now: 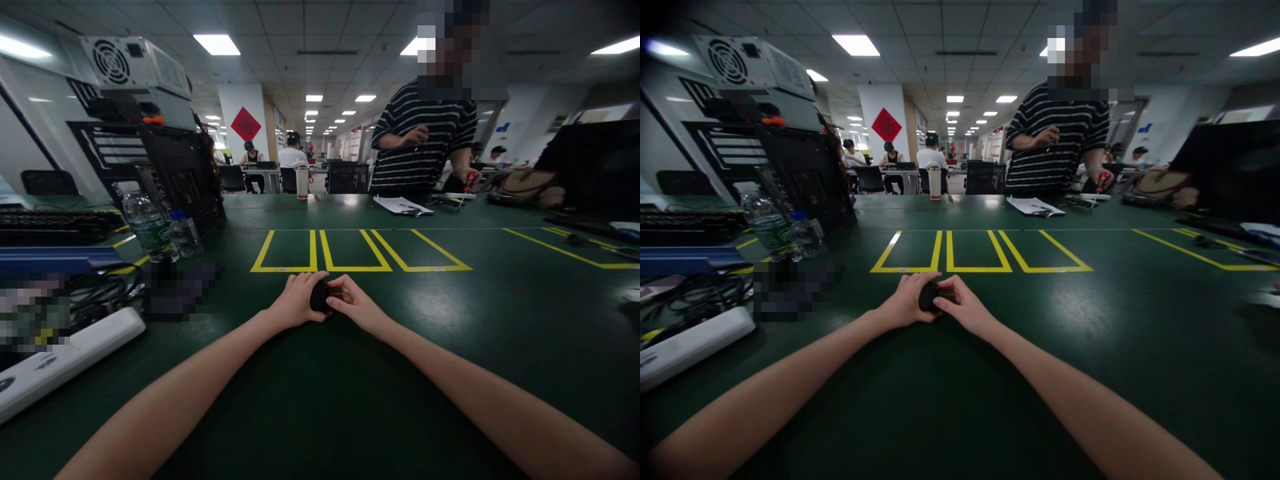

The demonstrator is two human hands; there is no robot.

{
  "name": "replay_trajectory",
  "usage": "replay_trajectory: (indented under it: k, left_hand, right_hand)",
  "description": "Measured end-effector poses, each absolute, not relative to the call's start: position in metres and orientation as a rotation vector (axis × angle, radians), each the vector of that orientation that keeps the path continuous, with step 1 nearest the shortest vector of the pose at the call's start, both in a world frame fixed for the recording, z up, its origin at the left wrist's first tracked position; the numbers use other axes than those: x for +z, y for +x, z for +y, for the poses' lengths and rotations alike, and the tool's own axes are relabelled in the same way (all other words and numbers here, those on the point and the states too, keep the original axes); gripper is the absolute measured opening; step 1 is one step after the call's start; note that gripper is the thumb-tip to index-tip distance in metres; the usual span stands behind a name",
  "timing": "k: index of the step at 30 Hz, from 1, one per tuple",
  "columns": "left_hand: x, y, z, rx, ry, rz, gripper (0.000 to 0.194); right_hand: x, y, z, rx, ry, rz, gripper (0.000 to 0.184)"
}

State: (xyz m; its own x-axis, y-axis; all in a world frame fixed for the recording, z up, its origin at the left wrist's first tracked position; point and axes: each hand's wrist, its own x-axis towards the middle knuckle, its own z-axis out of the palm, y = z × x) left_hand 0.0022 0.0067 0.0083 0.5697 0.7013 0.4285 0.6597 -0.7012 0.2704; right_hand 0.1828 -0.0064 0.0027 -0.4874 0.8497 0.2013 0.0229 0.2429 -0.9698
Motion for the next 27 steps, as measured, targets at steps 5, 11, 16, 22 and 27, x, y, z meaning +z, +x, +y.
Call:
replay_trajectory:
  k: [5,11,16,22,27]
  left_hand:
    - [0.009,0.002,0.008,0.789,2.691,1.169,0.059]
    - [0.008,0.002,0.009,0.786,2.68,1.169,0.063]
    - [0.008,0.003,0.01,0.788,2.699,1.172,0.061]
    - [0.009,0.002,0.01,0.77,2.692,1.185,0.06]
    - [0.01,0.003,0.009,0.779,2.696,1.201,0.057]
  right_hand:
    - [0.004,0.184,-0.005,1.302,-0.85,-1.763,0.026]
    - [0.006,0.184,-0.009,1.323,-0.807,-1.755,0.033]
    - [0.001,0.182,-0.005,1.271,-0.802,-1.734,0.02]
    - [-0.003,0.183,0.002,1.243,-0.906,-1.751,0.03]
    - [0.0,0.184,0.001,1.307,-0.86,-1.779,0.029]
